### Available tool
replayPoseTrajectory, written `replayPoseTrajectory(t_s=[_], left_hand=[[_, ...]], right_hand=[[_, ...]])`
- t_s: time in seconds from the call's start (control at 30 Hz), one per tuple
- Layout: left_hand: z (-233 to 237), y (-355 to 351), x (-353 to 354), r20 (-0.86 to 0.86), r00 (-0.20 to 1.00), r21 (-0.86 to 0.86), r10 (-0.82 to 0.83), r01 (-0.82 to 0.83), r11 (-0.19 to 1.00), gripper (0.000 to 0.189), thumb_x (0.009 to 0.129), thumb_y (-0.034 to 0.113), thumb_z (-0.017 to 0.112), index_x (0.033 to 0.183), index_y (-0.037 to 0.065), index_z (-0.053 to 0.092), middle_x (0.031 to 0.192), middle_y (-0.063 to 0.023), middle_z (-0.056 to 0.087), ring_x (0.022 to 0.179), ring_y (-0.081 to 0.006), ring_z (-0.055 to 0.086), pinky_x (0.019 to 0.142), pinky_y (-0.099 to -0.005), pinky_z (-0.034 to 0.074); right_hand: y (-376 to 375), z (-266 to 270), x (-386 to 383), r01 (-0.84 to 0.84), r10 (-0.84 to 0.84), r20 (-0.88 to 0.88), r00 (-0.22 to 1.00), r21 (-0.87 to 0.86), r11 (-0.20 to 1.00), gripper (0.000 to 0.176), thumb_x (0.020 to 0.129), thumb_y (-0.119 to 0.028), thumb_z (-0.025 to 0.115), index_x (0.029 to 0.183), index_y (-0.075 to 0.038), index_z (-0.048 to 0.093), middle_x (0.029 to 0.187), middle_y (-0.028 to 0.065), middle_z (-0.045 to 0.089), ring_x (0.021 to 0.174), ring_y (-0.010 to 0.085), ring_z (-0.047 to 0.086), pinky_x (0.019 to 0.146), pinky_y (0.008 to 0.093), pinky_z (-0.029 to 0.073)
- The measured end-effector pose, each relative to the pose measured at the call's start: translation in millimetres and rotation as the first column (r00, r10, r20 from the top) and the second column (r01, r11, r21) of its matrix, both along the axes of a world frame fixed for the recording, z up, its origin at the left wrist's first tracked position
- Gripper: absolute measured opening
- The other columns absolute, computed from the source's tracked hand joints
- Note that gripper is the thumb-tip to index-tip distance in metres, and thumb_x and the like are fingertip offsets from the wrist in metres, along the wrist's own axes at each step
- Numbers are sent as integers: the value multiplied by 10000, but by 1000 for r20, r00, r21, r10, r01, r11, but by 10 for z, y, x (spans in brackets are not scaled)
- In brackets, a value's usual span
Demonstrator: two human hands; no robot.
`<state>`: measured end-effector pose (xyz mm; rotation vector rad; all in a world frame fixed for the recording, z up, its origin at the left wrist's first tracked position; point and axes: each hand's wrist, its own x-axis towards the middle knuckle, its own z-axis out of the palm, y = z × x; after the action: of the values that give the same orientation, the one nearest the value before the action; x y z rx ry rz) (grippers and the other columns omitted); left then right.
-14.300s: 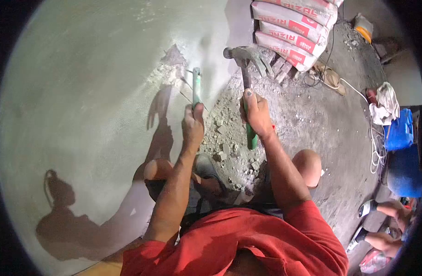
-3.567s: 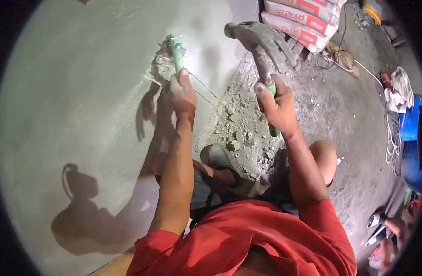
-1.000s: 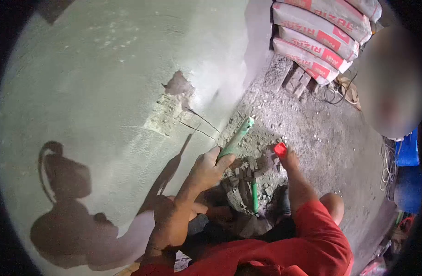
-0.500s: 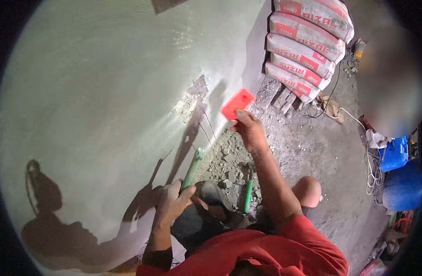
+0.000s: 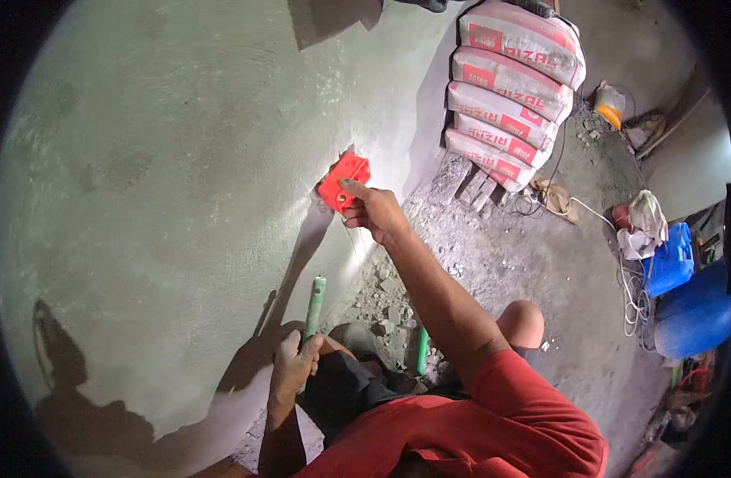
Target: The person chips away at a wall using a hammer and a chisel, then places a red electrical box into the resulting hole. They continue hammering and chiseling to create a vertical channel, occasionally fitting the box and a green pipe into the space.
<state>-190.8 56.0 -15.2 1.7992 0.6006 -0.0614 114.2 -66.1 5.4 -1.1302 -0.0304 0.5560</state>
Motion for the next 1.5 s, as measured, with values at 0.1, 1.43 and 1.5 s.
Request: replayPoseTrajectory(t_s=[0.1,1.43,1.5], left_hand=[[18,39,3,0,1000,-10,-15,15,1000,497,949,478,641,867,-6,563,641,-60,545,534,-143,535,490,-309,440],[-52,290,-14,151,984,-202,-91,121,972,406,976,421,610,854,42,528,603,-38,535,519,-124,536,486,-285,440],[-88,288,-18,140,985,-190,-100,126,974,412,977,424,607,858,39,525,600,-36,534,519,-122,535,485,-284,436]], right_hand=[[114,4,44,-31,30,-26,999,-26,999,398,865,-362,768,949,15,671,786,82,642,623,165,629,566,300,553],[414,-202,157,-77,75,60,995,30,997,394,973,-369,613,972,22,662,798,135,682,677,226,660,670,355,570],[408,-223,172,-59,57,54,997,46,997,415,978,-388,605,964,23,664,799,133,683,672,219,657,662,355,570]])
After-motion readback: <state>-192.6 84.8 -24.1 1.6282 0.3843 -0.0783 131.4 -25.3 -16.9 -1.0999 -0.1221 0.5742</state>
